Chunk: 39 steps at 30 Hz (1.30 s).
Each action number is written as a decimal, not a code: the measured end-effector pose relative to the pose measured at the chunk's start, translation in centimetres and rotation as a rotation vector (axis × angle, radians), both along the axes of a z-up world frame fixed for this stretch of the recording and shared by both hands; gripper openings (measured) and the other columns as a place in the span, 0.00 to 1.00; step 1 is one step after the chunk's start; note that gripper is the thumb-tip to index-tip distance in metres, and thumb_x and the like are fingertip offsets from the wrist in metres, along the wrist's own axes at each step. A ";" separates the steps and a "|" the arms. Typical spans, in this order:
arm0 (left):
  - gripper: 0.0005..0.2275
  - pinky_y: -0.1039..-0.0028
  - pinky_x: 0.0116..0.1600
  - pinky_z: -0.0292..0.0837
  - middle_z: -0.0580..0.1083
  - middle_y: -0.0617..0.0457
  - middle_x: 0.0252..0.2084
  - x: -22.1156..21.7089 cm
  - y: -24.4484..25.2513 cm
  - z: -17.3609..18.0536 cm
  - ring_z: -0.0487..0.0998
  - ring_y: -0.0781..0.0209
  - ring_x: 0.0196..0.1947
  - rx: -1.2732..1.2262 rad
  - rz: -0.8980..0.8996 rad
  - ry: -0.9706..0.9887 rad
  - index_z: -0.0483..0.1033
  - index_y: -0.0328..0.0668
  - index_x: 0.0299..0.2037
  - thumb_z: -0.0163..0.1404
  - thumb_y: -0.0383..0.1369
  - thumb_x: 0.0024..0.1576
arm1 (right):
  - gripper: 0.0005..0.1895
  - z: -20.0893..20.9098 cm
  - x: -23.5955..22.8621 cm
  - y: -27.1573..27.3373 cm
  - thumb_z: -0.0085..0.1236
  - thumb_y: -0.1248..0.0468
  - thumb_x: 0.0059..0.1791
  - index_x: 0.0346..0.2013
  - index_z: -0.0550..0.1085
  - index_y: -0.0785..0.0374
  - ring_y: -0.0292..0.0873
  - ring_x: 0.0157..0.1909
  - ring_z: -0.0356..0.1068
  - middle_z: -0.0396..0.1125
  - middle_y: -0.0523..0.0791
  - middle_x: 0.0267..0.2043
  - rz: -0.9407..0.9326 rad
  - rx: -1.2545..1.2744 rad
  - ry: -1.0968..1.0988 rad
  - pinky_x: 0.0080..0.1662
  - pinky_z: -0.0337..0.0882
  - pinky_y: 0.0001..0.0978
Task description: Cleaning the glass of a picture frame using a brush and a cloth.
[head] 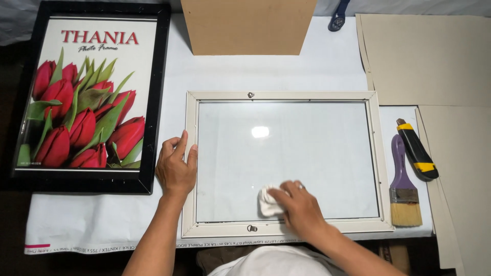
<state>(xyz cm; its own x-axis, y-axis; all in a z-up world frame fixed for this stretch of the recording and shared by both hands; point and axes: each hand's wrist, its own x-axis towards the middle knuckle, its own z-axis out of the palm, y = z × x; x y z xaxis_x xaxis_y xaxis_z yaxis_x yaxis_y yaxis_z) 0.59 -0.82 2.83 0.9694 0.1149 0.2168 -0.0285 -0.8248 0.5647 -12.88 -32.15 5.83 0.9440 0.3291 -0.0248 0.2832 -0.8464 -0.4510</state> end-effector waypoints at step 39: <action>0.19 0.62 0.48 0.76 0.75 0.55 0.50 0.0 0.1 -2.0 0.79 0.52 0.49 0.020 0.033 -0.079 0.79 0.58 0.62 0.56 0.40 0.60 | 0.24 1.1 13.7 -5.2 0.58 0.76 0.40 0.50 0.73 0.60 0.68 0.44 0.71 0.65 0.53 0.43 -0.720 0.002 -0.195 0.48 0.72 0.62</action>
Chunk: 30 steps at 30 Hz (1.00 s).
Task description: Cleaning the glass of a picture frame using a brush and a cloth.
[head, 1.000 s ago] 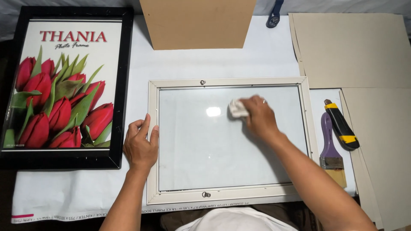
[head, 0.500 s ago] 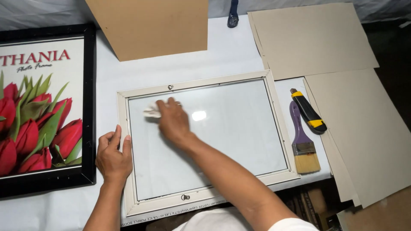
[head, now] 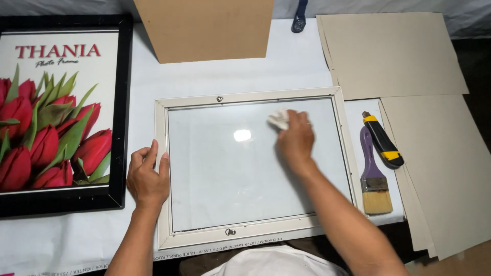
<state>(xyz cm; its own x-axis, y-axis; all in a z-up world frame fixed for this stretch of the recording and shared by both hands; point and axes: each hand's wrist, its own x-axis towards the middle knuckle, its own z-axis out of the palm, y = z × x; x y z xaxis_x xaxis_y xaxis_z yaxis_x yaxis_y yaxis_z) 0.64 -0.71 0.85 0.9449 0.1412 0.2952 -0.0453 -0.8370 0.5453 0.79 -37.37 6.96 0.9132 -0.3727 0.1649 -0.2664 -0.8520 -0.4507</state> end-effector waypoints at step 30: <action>0.19 0.57 0.45 0.72 0.72 0.53 0.50 0.0 0.1 0.7 0.75 0.51 0.48 0.018 -0.055 0.022 0.77 0.52 0.64 0.53 0.41 0.62 | 0.18 -2.2 -10.5 21.2 0.53 0.71 0.50 0.54 0.64 0.69 0.63 0.32 0.62 0.60 0.57 0.38 0.744 0.113 0.029 0.21 0.66 0.62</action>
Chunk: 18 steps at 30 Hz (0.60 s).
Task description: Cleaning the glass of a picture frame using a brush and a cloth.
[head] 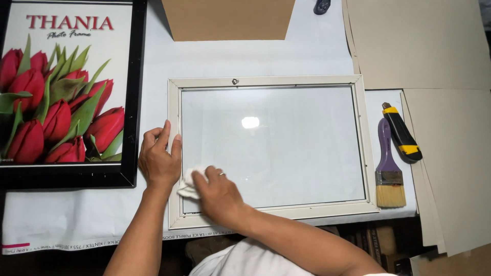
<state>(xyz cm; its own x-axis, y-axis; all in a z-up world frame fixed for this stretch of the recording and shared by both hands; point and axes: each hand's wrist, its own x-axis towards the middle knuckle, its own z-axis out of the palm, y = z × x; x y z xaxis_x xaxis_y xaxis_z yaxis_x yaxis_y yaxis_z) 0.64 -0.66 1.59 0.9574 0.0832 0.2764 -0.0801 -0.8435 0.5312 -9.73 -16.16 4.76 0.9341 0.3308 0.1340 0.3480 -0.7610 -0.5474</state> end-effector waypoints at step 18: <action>0.18 0.61 0.50 0.75 0.73 0.54 0.50 -0.2 0.1 -0.3 0.78 0.51 0.52 -0.017 0.008 -0.018 0.77 0.54 0.64 0.55 0.39 0.63 | 0.32 1.6 -6.8 -23.3 0.50 0.76 0.36 0.54 0.75 0.54 0.60 0.46 0.71 0.67 0.49 0.43 -0.488 -0.327 0.072 0.46 0.73 0.54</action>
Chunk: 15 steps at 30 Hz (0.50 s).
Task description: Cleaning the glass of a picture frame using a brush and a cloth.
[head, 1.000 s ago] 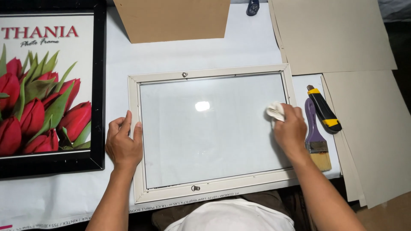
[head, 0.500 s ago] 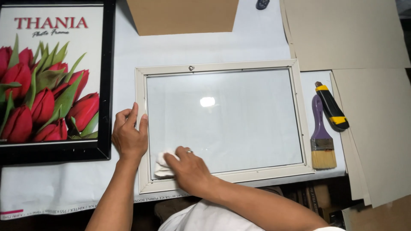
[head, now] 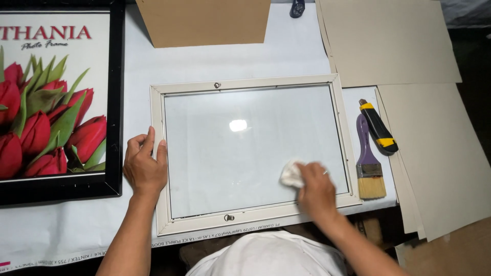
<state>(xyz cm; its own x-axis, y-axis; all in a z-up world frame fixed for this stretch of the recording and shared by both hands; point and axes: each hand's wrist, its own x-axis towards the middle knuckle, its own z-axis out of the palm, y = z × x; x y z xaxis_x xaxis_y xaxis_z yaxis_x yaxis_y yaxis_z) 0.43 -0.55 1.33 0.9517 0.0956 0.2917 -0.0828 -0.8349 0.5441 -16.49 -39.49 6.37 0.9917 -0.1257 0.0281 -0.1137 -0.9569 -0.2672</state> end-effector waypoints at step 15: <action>0.19 0.62 0.52 0.75 0.73 0.55 0.50 0.1 0.0 0.2 0.77 0.53 0.53 -0.002 0.006 0.028 0.77 0.56 0.64 0.54 0.40 0.62 | 0.25 -1.4 14.8 -8.5 0.57 0.76 0.40 0.51 0.75 0.56 0.66 0.44 0.71 0.66 0.52 0.43 -0.211 -0.057 -0.240 0.47 0.72 0.63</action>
<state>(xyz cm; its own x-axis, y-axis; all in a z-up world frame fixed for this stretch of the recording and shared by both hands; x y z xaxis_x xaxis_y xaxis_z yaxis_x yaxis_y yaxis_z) 0.49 -0.55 1.57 0.9590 0.1022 0.2645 -0.0621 -0.8344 0.5476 -1.74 -48.02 4.98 0.9081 -0.3194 0.2707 -0.2516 -0.9331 -0.2569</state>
